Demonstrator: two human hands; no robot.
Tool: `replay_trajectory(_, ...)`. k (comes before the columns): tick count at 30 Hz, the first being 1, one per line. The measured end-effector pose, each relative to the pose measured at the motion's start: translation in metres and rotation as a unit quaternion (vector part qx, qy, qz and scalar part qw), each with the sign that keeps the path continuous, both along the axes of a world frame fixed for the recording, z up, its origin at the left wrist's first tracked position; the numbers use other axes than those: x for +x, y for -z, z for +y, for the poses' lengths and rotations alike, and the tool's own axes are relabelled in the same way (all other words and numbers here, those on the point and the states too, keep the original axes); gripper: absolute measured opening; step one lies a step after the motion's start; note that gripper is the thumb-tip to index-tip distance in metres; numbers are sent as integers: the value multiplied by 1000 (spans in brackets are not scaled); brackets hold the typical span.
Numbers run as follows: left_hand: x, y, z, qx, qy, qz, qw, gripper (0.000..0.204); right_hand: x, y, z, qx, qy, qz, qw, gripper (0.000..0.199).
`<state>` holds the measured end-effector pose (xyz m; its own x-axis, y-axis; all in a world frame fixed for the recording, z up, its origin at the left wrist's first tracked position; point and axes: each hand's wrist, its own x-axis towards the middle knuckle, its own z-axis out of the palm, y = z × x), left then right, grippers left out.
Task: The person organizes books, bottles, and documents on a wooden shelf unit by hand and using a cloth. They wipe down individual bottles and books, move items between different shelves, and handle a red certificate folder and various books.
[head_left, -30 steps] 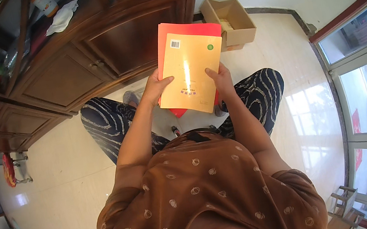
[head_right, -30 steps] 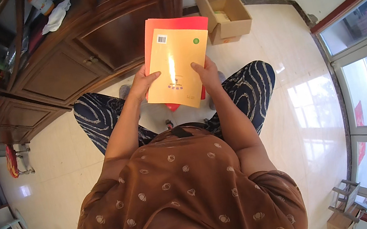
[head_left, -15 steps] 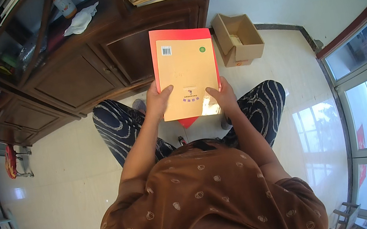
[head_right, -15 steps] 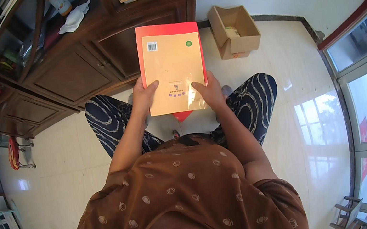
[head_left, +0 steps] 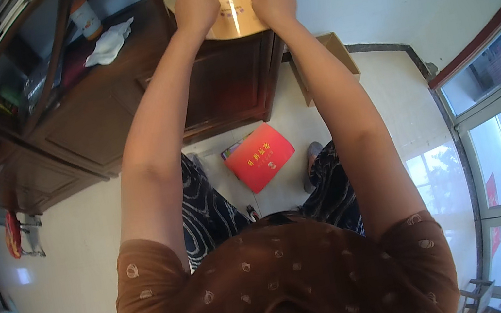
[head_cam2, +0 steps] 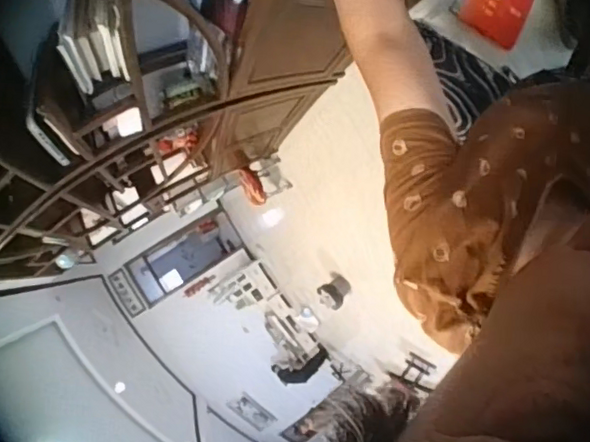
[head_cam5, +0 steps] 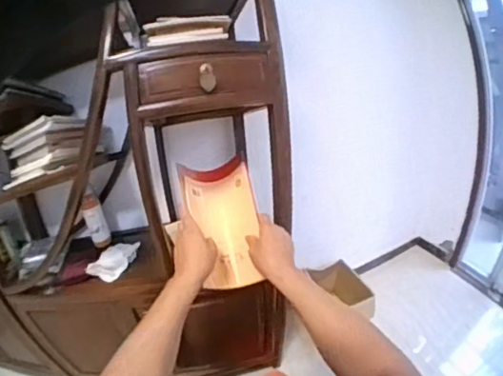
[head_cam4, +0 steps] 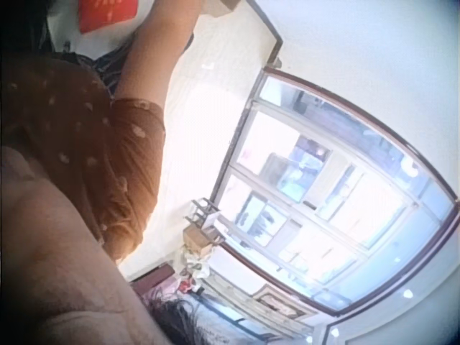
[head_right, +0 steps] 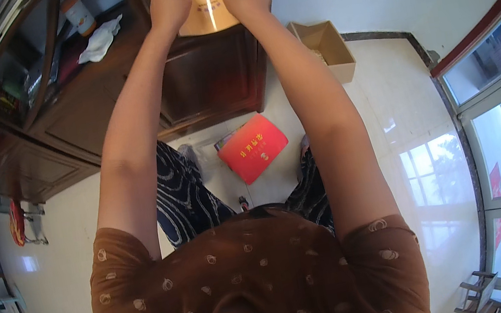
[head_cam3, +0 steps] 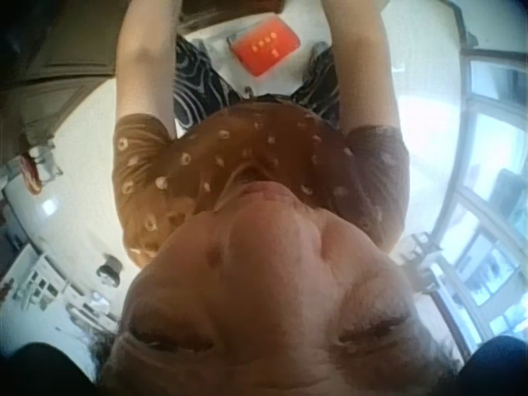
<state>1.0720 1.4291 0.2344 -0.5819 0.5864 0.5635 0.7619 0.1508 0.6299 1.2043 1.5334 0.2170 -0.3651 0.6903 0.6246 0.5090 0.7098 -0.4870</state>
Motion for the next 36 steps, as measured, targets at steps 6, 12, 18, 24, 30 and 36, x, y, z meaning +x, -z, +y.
replay_trajectory(6,-24,-7,40,-115,-107,189,969,77,-62,-3,73,-49,33,-85,995,49)
replay_trajectory(12,-56,69,41,-183,-93,148,967,106,-100,42,92,-103,50,-182,977,54)
replay_trajectory(18,-24,42,21,-159,80,89,980,49,-75,65,120,-1,21,-65,998,33)
replay_trajectory(24,-39,75,14,28,-82,359,929,57,-64,52,49,183,-107,140,967,26)
replay_trajectory(30,38,206,-33,134,-10,304,943,57,34,232,-12,166,-10,215,962,32)
replay_trajectory(36,89,417,-53,-441,170,-217,854,49,219,658,-74,-433,185,-277,838,23)
